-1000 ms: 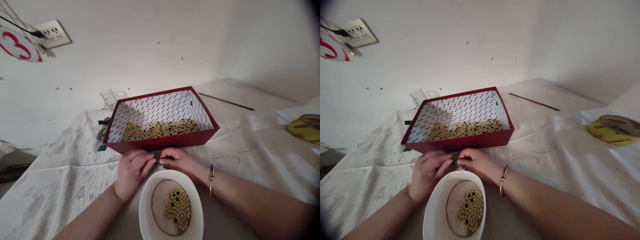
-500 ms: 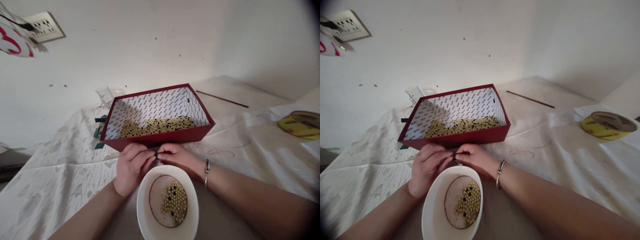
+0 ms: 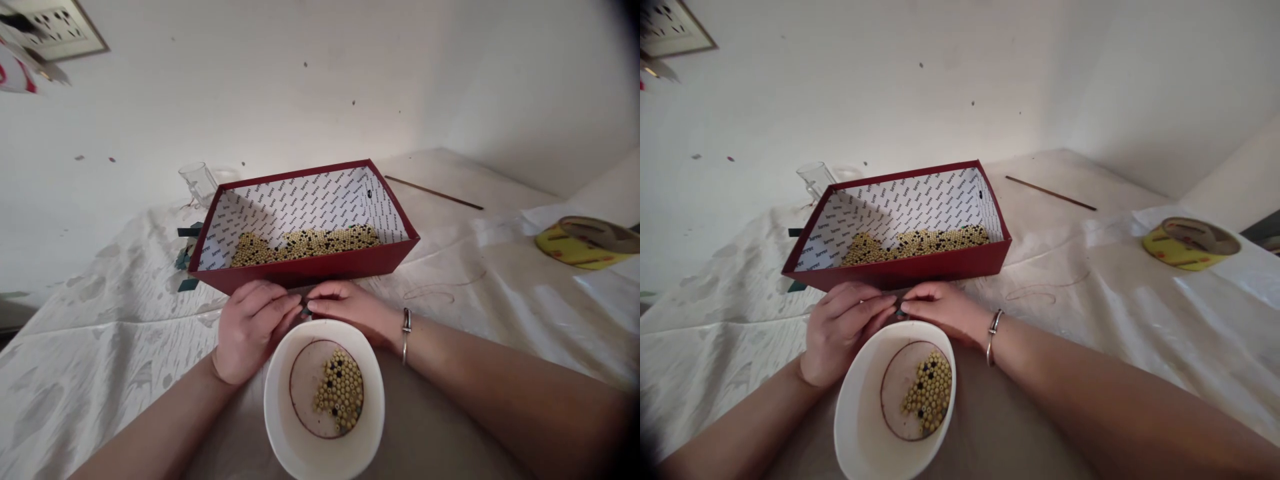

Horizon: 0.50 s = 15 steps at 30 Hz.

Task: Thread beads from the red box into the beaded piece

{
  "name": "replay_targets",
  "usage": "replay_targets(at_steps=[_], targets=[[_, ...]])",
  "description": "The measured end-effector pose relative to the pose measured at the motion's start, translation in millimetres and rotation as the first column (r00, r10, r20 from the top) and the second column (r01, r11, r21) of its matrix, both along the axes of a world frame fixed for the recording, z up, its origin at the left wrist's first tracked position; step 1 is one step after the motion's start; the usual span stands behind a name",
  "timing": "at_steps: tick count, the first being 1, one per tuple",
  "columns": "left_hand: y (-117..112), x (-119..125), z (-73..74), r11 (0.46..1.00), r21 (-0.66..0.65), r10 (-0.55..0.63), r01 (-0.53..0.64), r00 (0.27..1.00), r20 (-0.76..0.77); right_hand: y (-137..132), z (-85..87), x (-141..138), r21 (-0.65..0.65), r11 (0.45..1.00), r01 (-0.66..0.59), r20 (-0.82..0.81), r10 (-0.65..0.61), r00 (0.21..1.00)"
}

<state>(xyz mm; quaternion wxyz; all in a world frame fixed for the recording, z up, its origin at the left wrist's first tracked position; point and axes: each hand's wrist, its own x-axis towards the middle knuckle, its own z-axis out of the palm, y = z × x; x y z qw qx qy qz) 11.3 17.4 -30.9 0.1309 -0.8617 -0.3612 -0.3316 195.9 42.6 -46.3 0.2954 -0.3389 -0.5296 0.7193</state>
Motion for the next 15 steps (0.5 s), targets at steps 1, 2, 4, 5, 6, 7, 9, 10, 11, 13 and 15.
replay_targets(at_steps=[1, 2, 4, 5, 6, 7, 9, 10, 11, 13, 15], targets=[[-0.3, -0.3, 0.2, 1.0, -0.005, -0.007, 0.007, 1.0, -0.003, -0.2, -0.3, 0.2, 0.004, 1.0, 0.003, 0.003, -0.003, 1.0], [-0.5, -0.4, 0.4, 1.0, -0.015, -0.011, 0.011, 1.0, -0.007, -0.2, -0.8, 0.4, 0.003, 1.0, 0.006, 0.002, -0.006, 1.0], [-1.1, -0.2, 0.6, 0.999, -0.038, -0.015, 0.014, 1.0, -0.011, -0.3, -2.3, 0.6, -0.006, 1.0, 0.006, -0.01, -0.006, 1.0], [-1.3, 0.2, 0.6, 0.999, -0.052, -0.015, 0.014, 1.0, -0.011, -0.3, -3.0, 0.6, -0.013, 1.0, 0.005, -0.018, -0.005, 1.0], [-1.5, 0.6, 0.5, 0.998, -0.065, -0.014, 0.014, 1.0, -0.008, -0.2, -3.8, 0.6, -0.016, 1.0, 0.004, -0.023, -0.004, 1.0], [-1.6, 1.1, 0.3, 0.997, -0.076, -0.012, 0.011, 1.0, -0.001, 0.0, -4.4, 0.6, -0.012, 1.0, 0.006, -0.025, -0.006, 1.0], [-1.6, 2.3, -0.2, 0.996, -0.091, -0.005, 0.007, 1.0, 0.016, 0.4, -5.1, 0.5, 0.001, 1.0, 0.005, -0.029, -0.005, 1.0], [-1.5, 2.8, -0.5, 0.995, -0.098, -0.001, 0.003, 1.0, 0.024, 0.5, -5.1, 0.5, 0.007, 1.0, 0.006, -0.029, -0.005, 1.0], [-1.3, 3.2, -0.9, 0.995, -0.1, 0.004, -0.001, 0.999, 0.032, 0.6, -4.9, 0.5, 0.01, 1.0, 0.003, -0.023, -0.002, 1.0], [-0.9, 3.8, -1.5, 0.996, -0.092, 0.025, -0.021, 0.998, 0.052, 0.5, -3.8, 0.9, 0.01, 1.0, 0.0, 0.001, 0.0, 1.0], [-0.8, 4.1, -1.9, 0.996, -0.074, 0.05, -0.045, 0.996, 0.068, 0.1, -2.5, 1.3, 0.005, 1.0, 0.002, 0.03, -0.003, 1.0]])
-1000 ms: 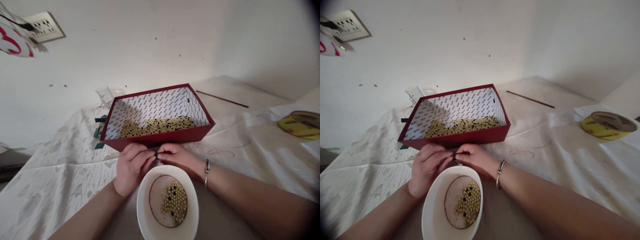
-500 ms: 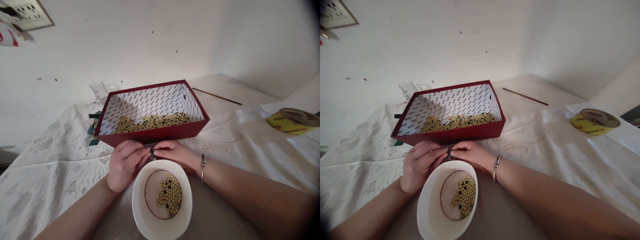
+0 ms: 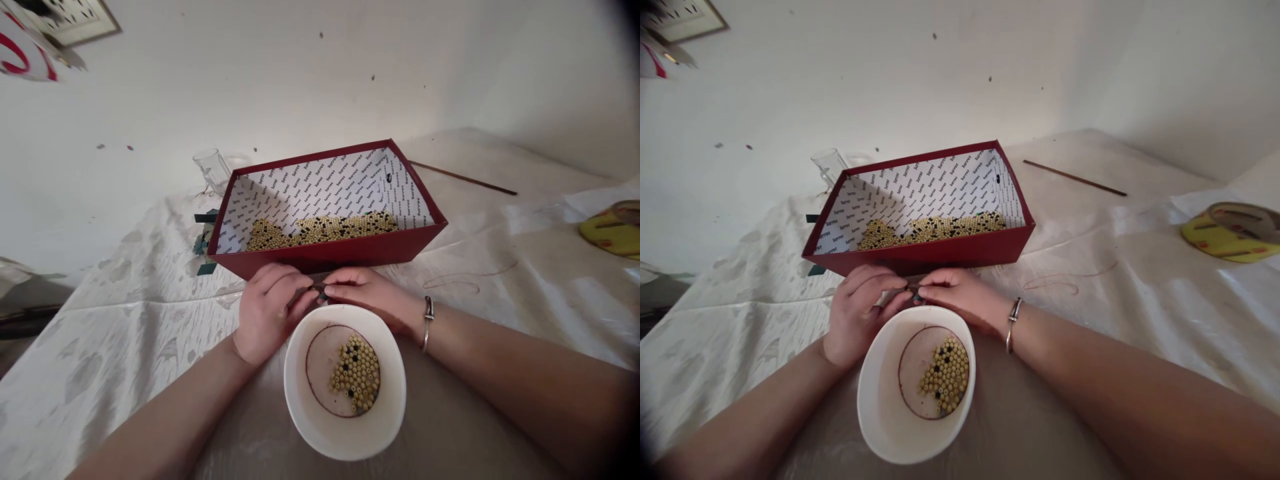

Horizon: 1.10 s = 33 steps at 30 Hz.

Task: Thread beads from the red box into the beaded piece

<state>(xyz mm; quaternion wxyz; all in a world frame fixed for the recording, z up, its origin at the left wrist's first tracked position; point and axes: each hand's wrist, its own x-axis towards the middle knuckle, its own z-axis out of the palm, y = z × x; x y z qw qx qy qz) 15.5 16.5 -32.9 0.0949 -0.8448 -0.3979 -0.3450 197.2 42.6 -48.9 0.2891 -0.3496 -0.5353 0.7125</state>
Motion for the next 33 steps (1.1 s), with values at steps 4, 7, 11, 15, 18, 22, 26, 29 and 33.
replay_targets(at_steps=[4, 7, 11, 15, 18, 22, 26, 29, 33], targets=[[-0.6, 0.7, 0.2, 1.0, -0.006, 0.002, -0.002, 1.0, -0.005, -0.7, 0.7, -0.2, -0.011, 1.0, 0.004, 0.02, -0.004, 1.0], [-1.3, 1.3, 1.0, 1.0, -0.022, -0.003, 0.003, 1.0, -0.016, -0.4, -0.6, -1.2, -0.021, 1.0, 0.013, 0.013, -0.013, 1.0], [-1.8, 1.2, 1.5, 0.999, -0.053, -0.017, 0.015, 0.999, -0.042, 0.0, -1.5, -1.6, -0.032, 0.999, 0.027, 0.019, -0.027, 0.999], [-2.3, 0.5, 1.3, 0.997, -0.07, -0.027, 0.024, 0.999, -0.044, 0.6, -1.4, -1.1, -0.007, 1.0, 0.021, 0.029, -0.021, 0.999], [-2.4, 0.7, 1.1, 0.997, -0.077, -0.028, 0.025, 0.999, -0.033, 1.6, -1.6, -1.0, 0.012, 1.0, 0.009, 0.024, -0.009, 1.0], [-2.3, 1.4, 0.4, 0.996, -0.091, -0.013, 0.012, 1.0, -0.008, 2.5, -2.3, -1.3, 0.029, 1.0, 0.0, 0.044, -0.001, 0.999], [-2.4, 1.7, 0.4, 0.997, -0.073, 0.014, -0.013, 1.0, 0.009, 2.9, -3.9, -1.6, 0.029, 1.0, 0.002, 0.038, -0.003, 0.999], [-2.5, 2.1, 1.1, 0.996, -0.087, 0.024, -0.025, 1.0, -0.004, 3.6, -5.3, -1.8, 0.036, 0.999, 0.011, 0.056, -0.013, 0.998], [-2.6, 2.6, 1.7, 0.994, -0.103, 0.026, -0.027, 1.0, -0.01, 4.6, -6.5, -1.1, 0.085, 0.996, -0.006, 0.099, -0.003, 0.995]])
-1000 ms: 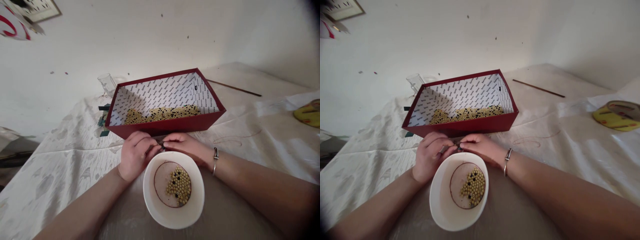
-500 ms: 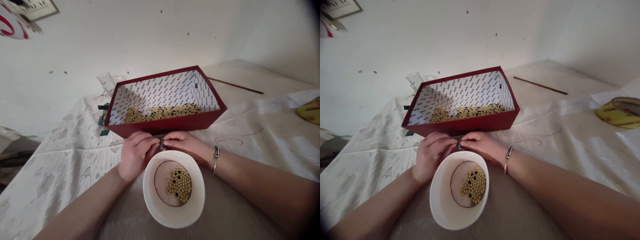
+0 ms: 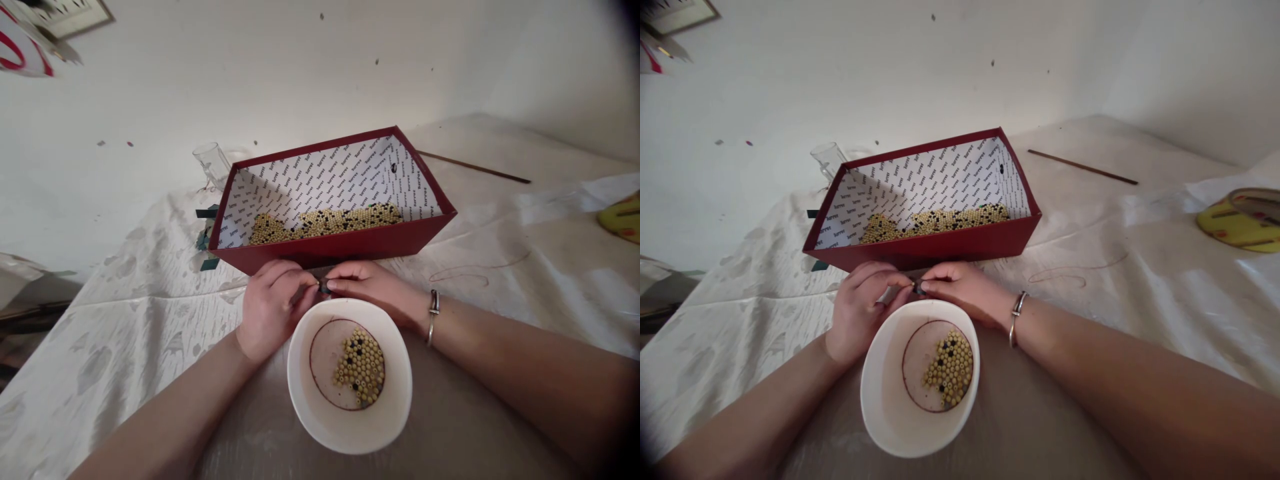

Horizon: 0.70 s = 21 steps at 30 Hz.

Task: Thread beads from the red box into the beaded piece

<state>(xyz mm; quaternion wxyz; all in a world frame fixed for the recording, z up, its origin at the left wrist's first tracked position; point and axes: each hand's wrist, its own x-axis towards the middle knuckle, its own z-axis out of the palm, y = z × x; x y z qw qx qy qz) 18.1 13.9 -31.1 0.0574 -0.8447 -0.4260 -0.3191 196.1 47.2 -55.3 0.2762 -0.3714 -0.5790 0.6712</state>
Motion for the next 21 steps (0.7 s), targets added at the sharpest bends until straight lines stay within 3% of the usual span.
replay_targets(at_steps=[11, 18, 21], targets=[[-3.0, 1.7, -0.2, 0.999, -0.019, -0.052, 0.051, 0.998, -0.036, -1.6, 0.8, 0.3, 0.095, 0.995, -0.039, 0.042, 0.035, 0.999], [-0.6, -0.3, 0.5, 0.997, 0.074, -0.003, 0.008, 0.998, -0.058, -3.0, 3.4, -0.3, 0.034, 0.999, -0.014, -0.006, 0.014, 1.0], [-2.0, 0.7, 0.7, 0.999, 0.039, -0.022, 0.024, 0.998, -0.051, -2.7, 3.3, -0.2, 0.042, 0.999, -0.027, 0.005, 0.026, 1.0]])
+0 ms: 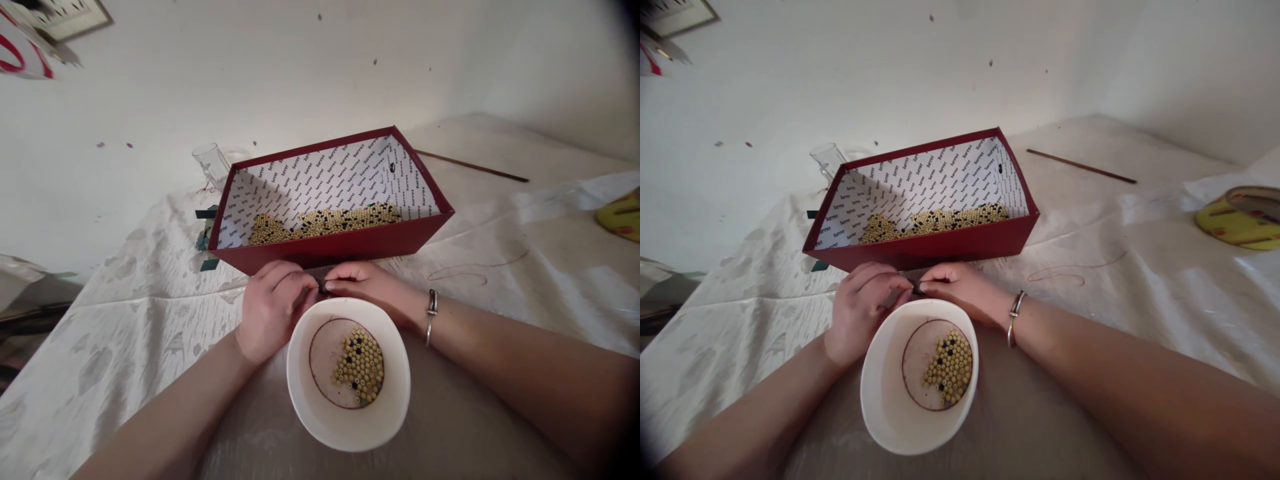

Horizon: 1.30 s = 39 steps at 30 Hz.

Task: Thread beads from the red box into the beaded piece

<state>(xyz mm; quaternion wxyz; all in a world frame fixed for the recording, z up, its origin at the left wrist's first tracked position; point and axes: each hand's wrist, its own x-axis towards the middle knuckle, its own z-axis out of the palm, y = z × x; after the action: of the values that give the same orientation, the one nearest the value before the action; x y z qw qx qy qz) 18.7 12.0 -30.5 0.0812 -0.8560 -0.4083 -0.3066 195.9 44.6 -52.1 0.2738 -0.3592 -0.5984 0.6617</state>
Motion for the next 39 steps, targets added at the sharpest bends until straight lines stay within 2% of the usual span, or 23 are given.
replay_targets(at_steps=[3, 8, 13, 18, 23, 28, 39], targets=[[-0.1, 0.0, 0.0, 0.999, -0.035, -0.024, 0.023, 1.0, -0.008, 0.6, -1.1, 0.5, 0.026, 1.0, -0.004, 0.011, 0.004, 1.0], [2.4, -2.3, 0.1, 0.998, 0.039, 0.044, -0.044, 0.999, 0.015, 0.5, -3.6, 0.6, 0.004, 1.0, -0.006, -0.006, 0.006, 1.0], [0.7, -0.7, 0.0, 0.997, -0.072, -0.032, 0.031, 0.999, -0.006, 0.4, -4.2, 0.7, 0.04, 0.999, 0.017, 0.034, -0.018, 0.999], [2.8, -2.4, -0.7, 0.999, 0.018, 0.034, -0.034, 0.999, 0.02, -1.6, -1.0, 1.5, -0.001, 1.0, 0.004, 0.007, -0.004, 1.0], [1.9, -1.5, 0.4, 0.997, -0.065, -0.032, 0.031, 0.999, -0.016, -2.4, 0.8, 2.1, 0.025, 1.0, 0.012, 0.041, -0.013, 0.999], [5.1, -5.0, -1.0, 0.998, 0.024, 0.059, -0.06, 0.998, 0.036, -3.1, 0.4, 2.0, -0.029, 0.999, -0.013, 0.003, 0.013, 1.0], [6.6, -6.9, -1.6, 0.994, -0.056, 0.097, -0.093, 0.993, 0.065, -2.6, 1.6, 2.8, -0.046, 0.999, -0.011, -0.01, 0.01, 1.0]])
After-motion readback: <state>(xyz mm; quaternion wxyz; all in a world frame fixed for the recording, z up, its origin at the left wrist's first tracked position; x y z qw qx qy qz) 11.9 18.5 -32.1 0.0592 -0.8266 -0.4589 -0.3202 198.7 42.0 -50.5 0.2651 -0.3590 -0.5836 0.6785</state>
